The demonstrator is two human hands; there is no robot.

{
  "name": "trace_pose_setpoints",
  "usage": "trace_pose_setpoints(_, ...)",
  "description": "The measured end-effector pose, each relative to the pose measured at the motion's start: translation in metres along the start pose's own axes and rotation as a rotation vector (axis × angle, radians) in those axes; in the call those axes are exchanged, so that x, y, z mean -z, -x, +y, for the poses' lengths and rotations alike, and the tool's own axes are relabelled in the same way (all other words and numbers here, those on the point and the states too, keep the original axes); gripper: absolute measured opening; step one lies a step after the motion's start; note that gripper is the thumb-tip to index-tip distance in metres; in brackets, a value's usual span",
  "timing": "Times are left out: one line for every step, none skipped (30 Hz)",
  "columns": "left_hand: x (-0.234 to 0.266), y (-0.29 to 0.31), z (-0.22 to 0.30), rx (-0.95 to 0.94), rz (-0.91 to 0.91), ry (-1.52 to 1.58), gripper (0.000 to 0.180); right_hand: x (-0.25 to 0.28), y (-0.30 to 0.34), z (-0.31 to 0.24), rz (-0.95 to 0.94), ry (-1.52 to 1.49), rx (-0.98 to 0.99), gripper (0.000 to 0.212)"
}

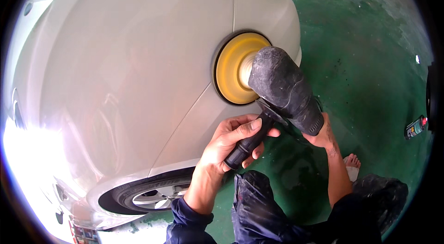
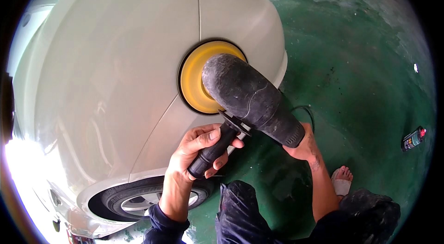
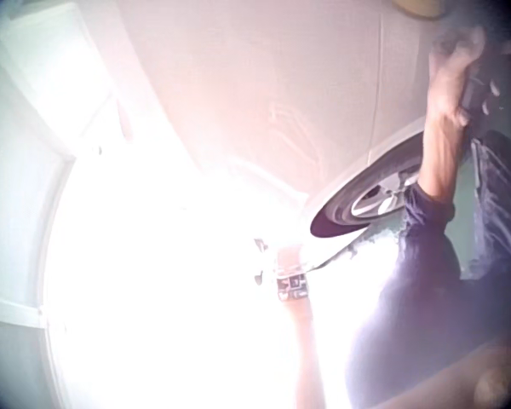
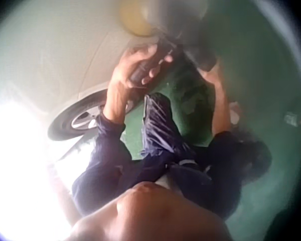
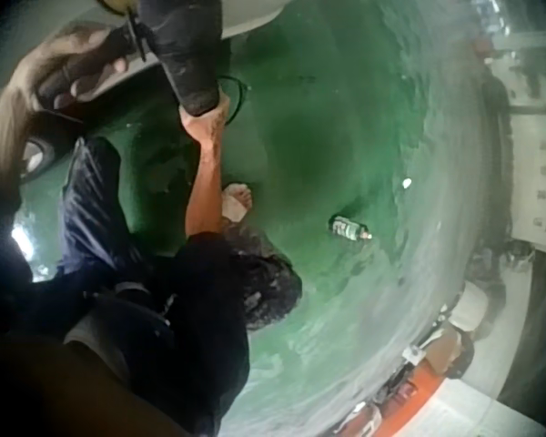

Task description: The person uses a rotary polisher with a yellow pad to buff the exterior of a white car. They systematically move the tool across the rear quarter panel, trunk, and rear bumper, applying pressure to smooth the paint surface.

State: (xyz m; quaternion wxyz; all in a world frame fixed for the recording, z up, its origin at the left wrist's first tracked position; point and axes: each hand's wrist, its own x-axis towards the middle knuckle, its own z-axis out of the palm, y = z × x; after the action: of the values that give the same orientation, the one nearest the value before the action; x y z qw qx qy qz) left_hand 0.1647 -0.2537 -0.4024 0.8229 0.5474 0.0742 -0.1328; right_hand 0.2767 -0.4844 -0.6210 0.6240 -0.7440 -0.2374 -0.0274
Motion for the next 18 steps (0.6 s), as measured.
trace_pose_setpoints(-0.001,0.000,-0.002,0.017,0.006,0.019,0.044,0.002,0.005,-0.003,0.054,0.028,-0.023,0.042)
trace_pose_setpoints(-0.003,0.006,-0.006,0.037,0.022,0.035,0.043,0.002,0.009,-0.008,0.047,0.030,0.004,0.041)
trace_pose_setpoints(-0.003,0.013,-0.012,0.057,0.035,0.052,0.042,0.003,0.012,-0.015,0.042,0.034,0.032,0.041)
trace_pose_setpoints(-0.001,0.024,-0.019,0.030,0.057,0.016,0.045,0.003,0.012,-0.022,-0.009,0.010,0.030,0.040)
trace_pose_setpoints(0.003,0.037,-0.028,0.023,0.086,0.026,0.046,0.004,0.012,-0.029,-0.058,-0.010,0.026,0.039)
trace_pose_setpoints(0.007,0.052,-0.037,-0.015,0.101,0.039,0.046,0.004,0.009,-0.036,-0.157,-0.063,-0.005,0.038)
trace_pose_setpoints(0.014,0.067,-0.047,-0.045,0.133,0.054,0.047,0.002,0.006,-0.037,-0.261,-0.125,-0.036,0.037)
trace_pose_setpoints(0.018,0.080,-0.060,-0.083,0.158,0.097,0.049,-0.003,0.006,-0.030,-0.287,-0.103,0.047,0.031)
trace_pose_setpoints(0.019,0.092,-0.070,-0.121,0.195,0.123,0.051,-0.007,0.005,-0.028,-0.326,-0.116,0.046,0.030)
trace_pose_setpoints(0.016,0.099,-0.071,-0.151,0.223,0.138,0.053,-0.012,0.004,-0.030,-0.364,-0.129,0.040,0.029)
trace_pose_setpoints(0.011,0.101,-0.067,-0.187,0.249,0.139,0.053,-0.015,0.002,-0.035,-0.398,-0.130,0.032,0.028)
trace_pose_setpoints(0.008,0.099,-0.059,-0.196,0.234,0.131,0.052,-0.014,-0.002,-0.044,-0.377,-0.151,0.064,0.025)
trace_pose_setpoints(0.006,0.097,-0.049,-0.210,0.226,0.122,0.051,-0.017,-0.006,-0.046,-0.349,-0.168,0.068,0.025)
trace_pose_setpoints(0.003,0.092,-0.039,-0.206,0.233,0.131,0.050,-0.016,-0.010,-0.049,-0.316,-0.174,0.078,0.025)
trace_pose_setpoints(0.001,0.084,-0.027,-0.195,0.185,0.103,0.052,-0.013,-0.015,-0.050,-0.283,-0.181,0.086,0.025)
trace_pose_setpoints(0.000,0.075,-0.015,-0.165,0.153,0.088,0.053,-0.007,-0.023,-0.054,-0.274,-0.168,0.082,0.027)
trace_pose_setpoints(-0.002,0.067,-0.004,-0.138,0.126,0.073,0.054,-0.005,-0.033,-0.055,-0.216,-0.177,0.119,0.029)
trace_pose_setpoints(-0.004,0.056,0.009,-0.128,0.089,0.033,0.055,-0.003,-0.044,-0.054,-0.158,-0.188,0.154,0.031)
